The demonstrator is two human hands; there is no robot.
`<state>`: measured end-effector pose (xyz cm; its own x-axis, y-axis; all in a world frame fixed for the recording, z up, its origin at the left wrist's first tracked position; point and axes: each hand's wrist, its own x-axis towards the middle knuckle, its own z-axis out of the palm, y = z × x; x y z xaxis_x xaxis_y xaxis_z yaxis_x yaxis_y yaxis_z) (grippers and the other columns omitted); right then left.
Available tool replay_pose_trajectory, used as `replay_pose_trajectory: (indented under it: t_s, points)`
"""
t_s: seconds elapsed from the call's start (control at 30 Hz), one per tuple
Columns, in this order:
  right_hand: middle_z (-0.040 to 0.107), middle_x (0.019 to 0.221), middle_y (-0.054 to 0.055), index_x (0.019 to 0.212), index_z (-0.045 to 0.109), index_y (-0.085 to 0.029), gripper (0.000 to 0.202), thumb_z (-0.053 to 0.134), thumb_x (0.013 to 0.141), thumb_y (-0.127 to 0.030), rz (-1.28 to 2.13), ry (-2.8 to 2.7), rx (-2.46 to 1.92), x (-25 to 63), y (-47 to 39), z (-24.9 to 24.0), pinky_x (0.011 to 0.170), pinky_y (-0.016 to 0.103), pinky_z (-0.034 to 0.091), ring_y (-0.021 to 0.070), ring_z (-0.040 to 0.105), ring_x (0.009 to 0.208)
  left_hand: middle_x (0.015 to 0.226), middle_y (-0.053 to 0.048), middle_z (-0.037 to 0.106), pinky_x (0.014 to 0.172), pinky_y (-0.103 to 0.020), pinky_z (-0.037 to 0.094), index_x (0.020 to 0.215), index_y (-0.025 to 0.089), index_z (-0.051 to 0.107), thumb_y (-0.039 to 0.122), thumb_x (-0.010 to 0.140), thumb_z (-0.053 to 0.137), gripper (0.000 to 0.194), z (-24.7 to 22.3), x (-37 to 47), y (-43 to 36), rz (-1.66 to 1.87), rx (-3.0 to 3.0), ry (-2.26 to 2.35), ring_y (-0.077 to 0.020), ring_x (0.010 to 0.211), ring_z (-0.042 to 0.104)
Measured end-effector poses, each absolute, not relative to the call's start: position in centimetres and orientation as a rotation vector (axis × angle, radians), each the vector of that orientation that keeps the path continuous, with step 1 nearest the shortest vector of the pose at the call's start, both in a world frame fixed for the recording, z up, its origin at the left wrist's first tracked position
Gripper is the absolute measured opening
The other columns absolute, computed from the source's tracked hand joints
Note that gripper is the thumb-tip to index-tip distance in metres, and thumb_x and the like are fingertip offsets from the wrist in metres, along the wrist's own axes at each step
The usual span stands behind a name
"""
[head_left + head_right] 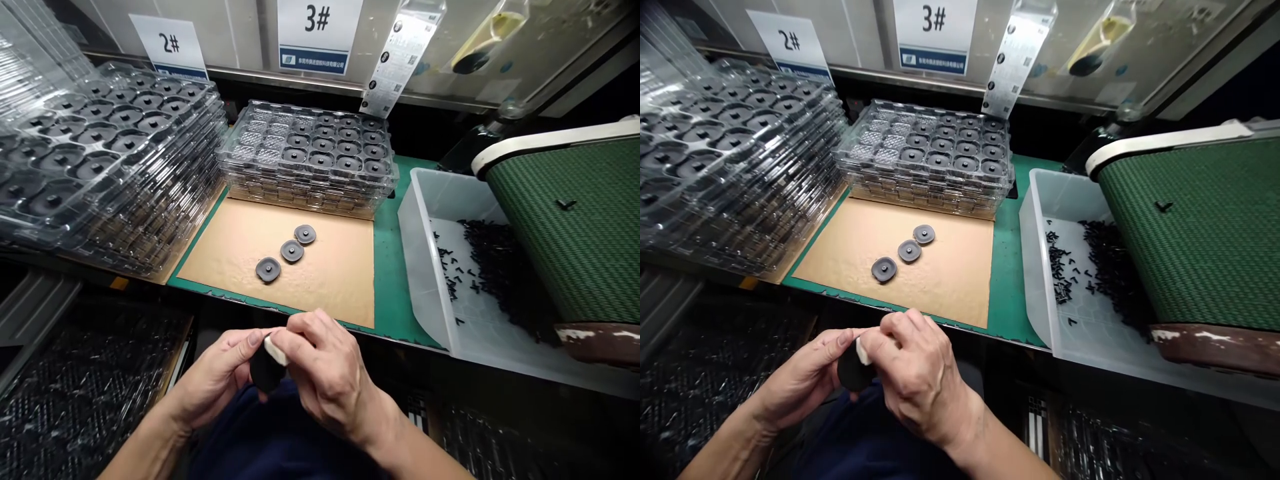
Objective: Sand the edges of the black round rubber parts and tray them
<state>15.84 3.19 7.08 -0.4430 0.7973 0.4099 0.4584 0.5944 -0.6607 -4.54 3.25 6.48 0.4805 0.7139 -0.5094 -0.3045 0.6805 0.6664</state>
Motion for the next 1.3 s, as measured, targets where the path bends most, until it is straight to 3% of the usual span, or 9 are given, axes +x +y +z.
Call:
replay_pose_trajectory:
  t_s: [0.1, 0.3, 0.5, 0.63, 0.77, 0.9, 1.0, 1.13, 1.3]
  points:
    - [0.063, 0.101, 0.008, 0.112, 0.068, -0.017, 0.022, 0.046, 0.109, -0.018, 0.612, -1.991, -1.051, 15.4, 3.4, 6.9, 0.08, 0.035, 0.042, 0.0219, 0.055, 0.086, 0.102, -0.012, 0.077, 0.074, -0.031, 0.062, 0.122, 0.022, 0.08, 0.042, 0.09, 0.077, 0.038, 6.3, -3.9, 3.1, 0.823, 0.441, 0.874, -0.021, 0.085, 0.07]
    - [0.056, 0.077, -0.001, 0.092, 0.06, -0.018, 0.026, 0.048, 0.108, -0.035, 1.356, -1.548, -1.228, 14.0, 2.8, 6.8, 0.058, 0.026, 0.036, 0.0147, 0.046, 0.064, 0.115, -0.009, 0.079, 0.095, -0.026, 0.057, 0.124, 0.028, 0.078, 0.033, 0.076, 0.092, 0.05, 6.5, -3.3, 3.0, 1.192, 0.474, 1.075, -0.0224, 0.107, 0.072]
    - [0.059, 0.092, 0.006, 0.101, 0.065, -0.015, 0.02, 0.045, 0.107, -0.019, 0.823, -1.85, -1.149, 14.7, 3.2, 6.4, 0.079, 0.034, 0.041, 0.0203, 0.052, 0.083, 0.114, -0.015, 0.077, 0.084, -0.032, 0.062, 0.121, 0.019, 0.08, 0.042, 0.089, 0.08, 0.041, 6.5, -4.5, 3.1, 0.83, 0.494, 0.967, -0.0238, 0.097, 0.07]
    - [0.061, 0.101, 0.009, 0.117, 0.067, -0.016, 0.027, 0.042, 0.108, -0.016, 0.771, -2.051, -1.003, 15.3, 3.5, 6.5, 0.078, 0.036, 0.042, 0.0222, 0.052, 0.087, 0.087, -0.012, 0.074, 0.059, -0.029, 0.06, 0.102, 0.012, 0.082, 0.042, 0.096, 0.07, 0.033, 5.9, -4.7, 2.8, 0.691, 0.455, 0.887, -0.0184, 0.071, 0.065]
    - [0.062, 0.103, 0.008, 0.115, 0.069, -0.019, 0.031, 0.038, 0.112, -0.019, 0.718, -2.196, -0.815, 15.6, 3.8, 7.2, 0.077, 0.036, 0.043, 0.0216, 0.053, 0.087, 0.072, -0.008, 0.069, 0.054, -0.028, 0.058, 0.087, 0.012, 0.08, 0.045, 0.096, 0.069, 0.036, 5.2, -4.6, 2.3, 0.641, 0.332, 0.832, -0.0178, 0.063, 0.065]
    - [0.064, 0.102, 0.008, 0.11, 0.068, -0.018, 0.025, 0.043, 0.11, -0.018, 0.647, -2.116, -0.942, 15.4, 3.9, 7.0, 0.083, 0.038, 0.043, 0.0225, 0.056, 0.091, 0.102, -0.011, 0.078, 0.076, -0.032, 0.062, 0.112, 0.017, 0.08, 0.038, 0.092, 0.077, 0.029, 5.2, -4.1, 2.4, 0.803, 0.261, 0.825, -0.0218, 0.088, 0.073]
    - [0.06, 0.084, 0.004, 0.092, 0.063, -0.017, 0.02, 0.05, 0.105, -0.023, 0.858, -1.797, -1.246, 14.8, 3.5, 6.5, 0.071, 0.032, 0.04, 0.0186, 0.053, 0.076, 0.122, -0.008, 0.077, 0.096, -0.029, 0.056, 0.123, 0.025, 0.076, 0.025, 0.081, 0.088, 0.044, 5.5, -3.7, 2.8, 1.034, 0.307, 0.908, -0.0215, 0.111, 0.071]
    - [0.057, 0.078, 0.0, 0.086, 0.057, -0.018, 0.021, 0.051, 0.103, -0.03, 1.188, -1.657, -1.207, 14.0, 3.0, 6.6, 0.063, 0.029, 0.037, 0.015, 0.05, 0.067, 0.115, -0.006, 0.079, 0.092, -0.026, 0.057, 0.112, 0.028, 0.079, 0.016, 0.07, 0.094, 0.046, 6.0, -3.5, 2.9, 1.158, 0.422, 0.971, -0.0214, 0.107, 0.072]
    - [0.055, 0.083, 0.003, 0.088, 0.058, -0.018, 0.019, 0.047, 0.102, -0.024, 0.802, -1.78, -1.26, 14.0, 3.4, 6.7, 0.071, 0.032, 0.038, 0.0187, 0.051, 0.077, 0.113, -0.006, 0.078, 0.092, -0.026, 0.058, 0.113, 0.028, 0.079, 0.021, 0.069, 0.095, 0.047, 6.1, -3.9, 2.7, 1.156, 0.411, 1.019, -0.0219, 0.106, 0.073]
